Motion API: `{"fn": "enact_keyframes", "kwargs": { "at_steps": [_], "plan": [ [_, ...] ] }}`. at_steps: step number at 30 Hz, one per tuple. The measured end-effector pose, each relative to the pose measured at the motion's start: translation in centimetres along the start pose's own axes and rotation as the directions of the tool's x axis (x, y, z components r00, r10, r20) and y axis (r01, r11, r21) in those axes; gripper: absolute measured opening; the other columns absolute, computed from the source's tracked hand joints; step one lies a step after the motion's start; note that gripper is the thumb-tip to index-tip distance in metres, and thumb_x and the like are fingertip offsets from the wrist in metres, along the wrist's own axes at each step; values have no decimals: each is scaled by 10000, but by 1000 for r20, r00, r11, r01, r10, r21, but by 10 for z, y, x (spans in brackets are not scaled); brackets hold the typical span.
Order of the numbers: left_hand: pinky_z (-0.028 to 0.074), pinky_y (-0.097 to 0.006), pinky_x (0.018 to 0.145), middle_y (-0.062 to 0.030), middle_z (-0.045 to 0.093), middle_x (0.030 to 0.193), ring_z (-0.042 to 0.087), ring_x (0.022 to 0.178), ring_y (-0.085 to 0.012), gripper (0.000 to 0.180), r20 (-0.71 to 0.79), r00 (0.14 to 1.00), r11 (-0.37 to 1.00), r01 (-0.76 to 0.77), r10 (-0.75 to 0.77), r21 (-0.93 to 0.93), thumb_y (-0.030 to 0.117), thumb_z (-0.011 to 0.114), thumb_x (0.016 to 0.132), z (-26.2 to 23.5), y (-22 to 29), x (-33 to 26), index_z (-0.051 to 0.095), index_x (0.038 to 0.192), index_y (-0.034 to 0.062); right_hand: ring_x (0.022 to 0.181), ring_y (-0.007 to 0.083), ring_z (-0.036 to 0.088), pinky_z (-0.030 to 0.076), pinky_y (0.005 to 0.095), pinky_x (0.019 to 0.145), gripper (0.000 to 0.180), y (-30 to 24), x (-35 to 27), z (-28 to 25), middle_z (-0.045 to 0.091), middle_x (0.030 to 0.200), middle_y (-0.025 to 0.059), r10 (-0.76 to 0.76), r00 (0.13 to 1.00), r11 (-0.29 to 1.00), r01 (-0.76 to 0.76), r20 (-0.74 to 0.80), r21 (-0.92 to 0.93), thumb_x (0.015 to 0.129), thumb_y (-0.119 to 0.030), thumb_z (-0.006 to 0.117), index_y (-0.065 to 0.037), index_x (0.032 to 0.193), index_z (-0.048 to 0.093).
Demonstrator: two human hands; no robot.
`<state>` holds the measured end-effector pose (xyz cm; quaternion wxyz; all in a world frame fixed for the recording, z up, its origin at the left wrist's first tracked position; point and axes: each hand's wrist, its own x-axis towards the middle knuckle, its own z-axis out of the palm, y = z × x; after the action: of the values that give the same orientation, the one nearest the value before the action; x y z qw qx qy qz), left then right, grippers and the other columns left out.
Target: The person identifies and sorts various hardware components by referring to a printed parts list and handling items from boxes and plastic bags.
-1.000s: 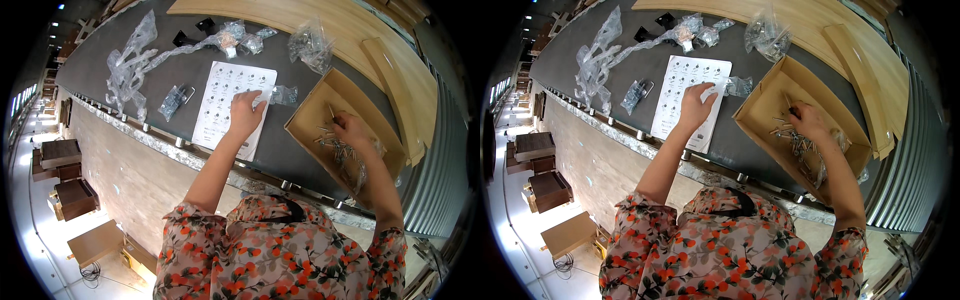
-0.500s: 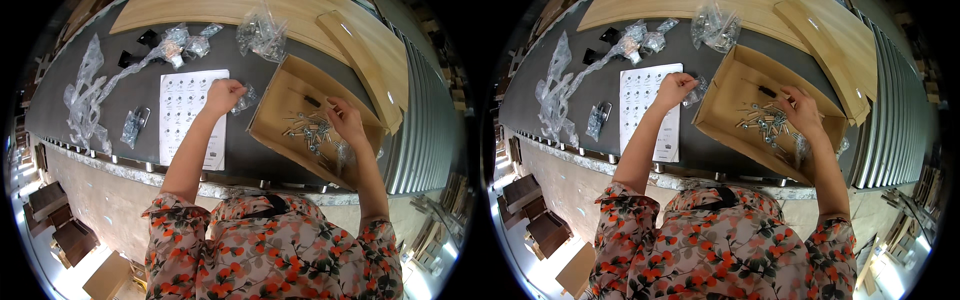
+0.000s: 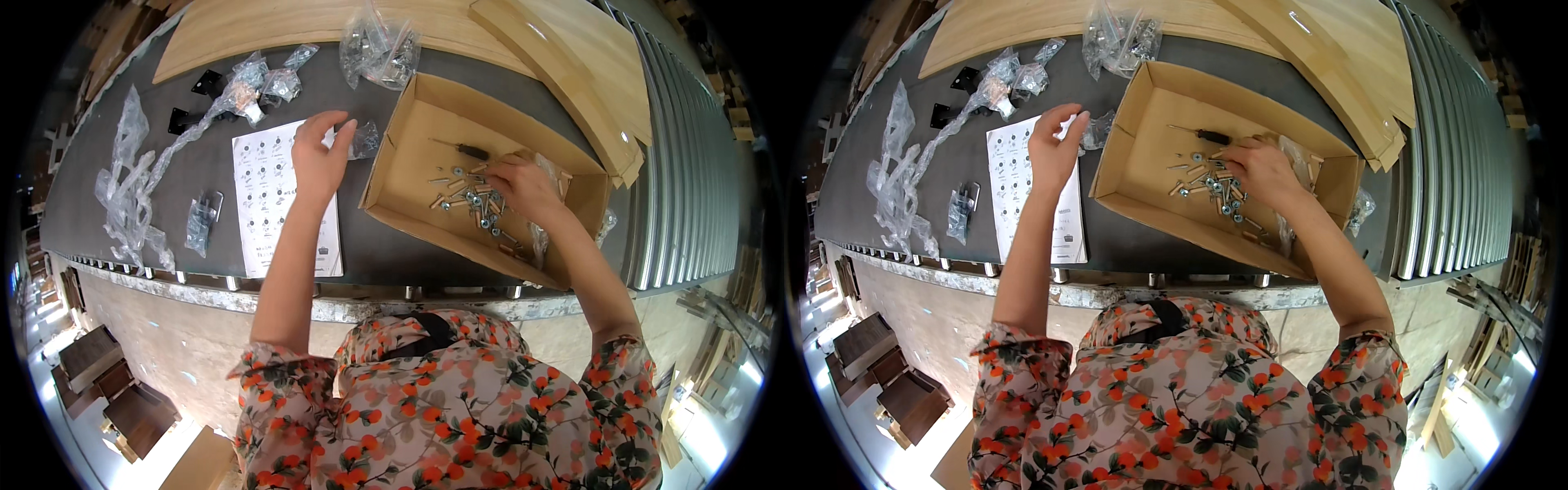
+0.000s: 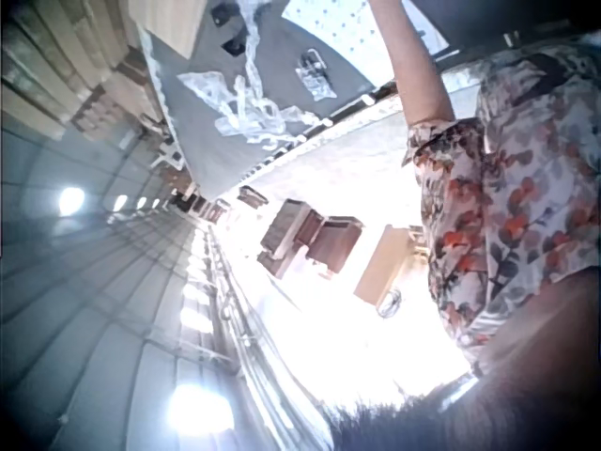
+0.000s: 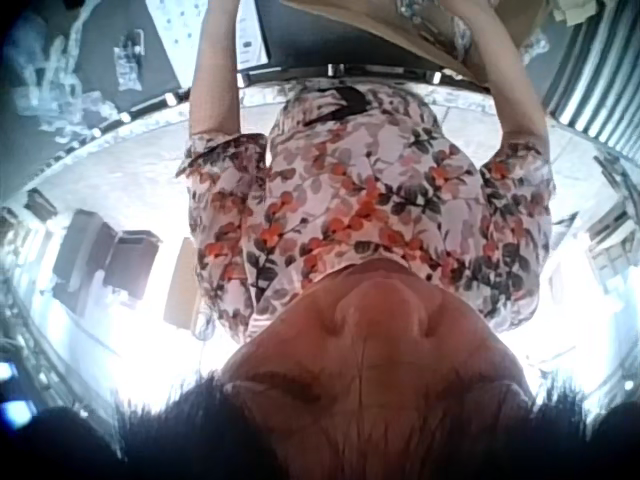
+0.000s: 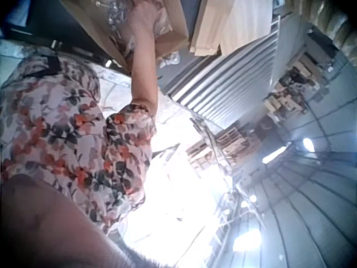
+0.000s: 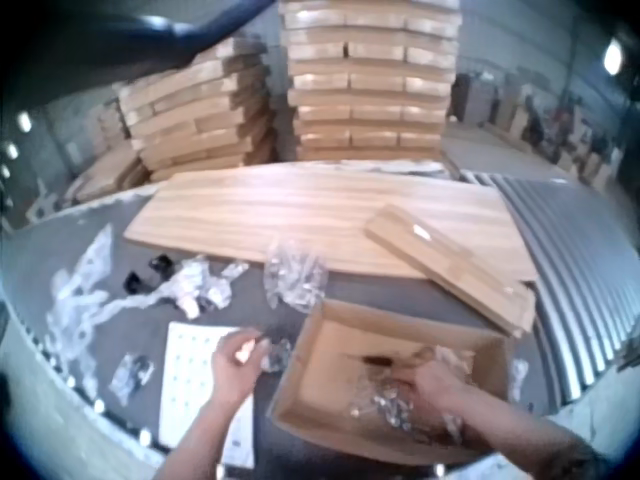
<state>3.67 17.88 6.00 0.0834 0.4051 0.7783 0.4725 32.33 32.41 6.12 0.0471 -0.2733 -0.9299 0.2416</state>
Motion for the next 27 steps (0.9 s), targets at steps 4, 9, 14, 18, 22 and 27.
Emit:
{"fn": "enact_keyframes", "kwargs": {
  "at_steps": [4,9,14,18,22,27],
  "plan": [
    [469,-302,808,-104,649,987,607,914,-215,141,-132,991,992,-4,-13,-127,93,687,812,-12,28,-59,662,938,35,904,306,590,483,400,764,172,-5,14,12,599,909,126,-20,996,999,24,84,-47,773,-154,643,-75,926,647],
    [464,-304,837,-107,647,983,605,926,-209,130,-83,989,987,114,-124,-110,24,680,802,-38,31,-138,659,930,23,1007,322,558,458,401,856,292,16,14,17,590,1005,148,36,981,999,-39,189,10,748,-136,663,-69,1027,605],
    [459,-284,843,-82,637,1018,582,967,-154,117,-92,944,944,305,-317,-124,81,677,838,-63,25,-173,649,941,34,1035,344,537,436,425,877,392,32,-12,-26,582,1077,171,151,956,980,-111,253,-163,718,-76,667,-66,1100,579],
    [461,-286,820,-88,636,1020,581,937,-169,125,-82,973,973,206,-214,-101,60,673,832,-56,46,-172,651,949,23,1054,340,519,439,432,870,411,45,-31,-39,560,1108,170,117,966,922,-19,232,-386,703,-62,664,-69,1106,578],
    [461,-300,793,-104,622,1046,574,918,-209,152,22,993,992,-118,120,-50,8,679,795,-35,80,-162,657,945,13,1057,342,518,448,407,873,348,20,-42,-27,575,1082,132,-69,975,973,113,210,-201,733,-90,644,-90,1078,601],
    [472,-333,753,-116,619,1037,572,904,-273,146,204,931,952,-286,303,-108,-17,705,734,-16,104,-162,669,874,2,970,318,568,456,412,850,232,-4,-44,-38,610,949,154,145,777,980,-28,613,-196,753,-108,626,-59,979,641]
  ]
}}
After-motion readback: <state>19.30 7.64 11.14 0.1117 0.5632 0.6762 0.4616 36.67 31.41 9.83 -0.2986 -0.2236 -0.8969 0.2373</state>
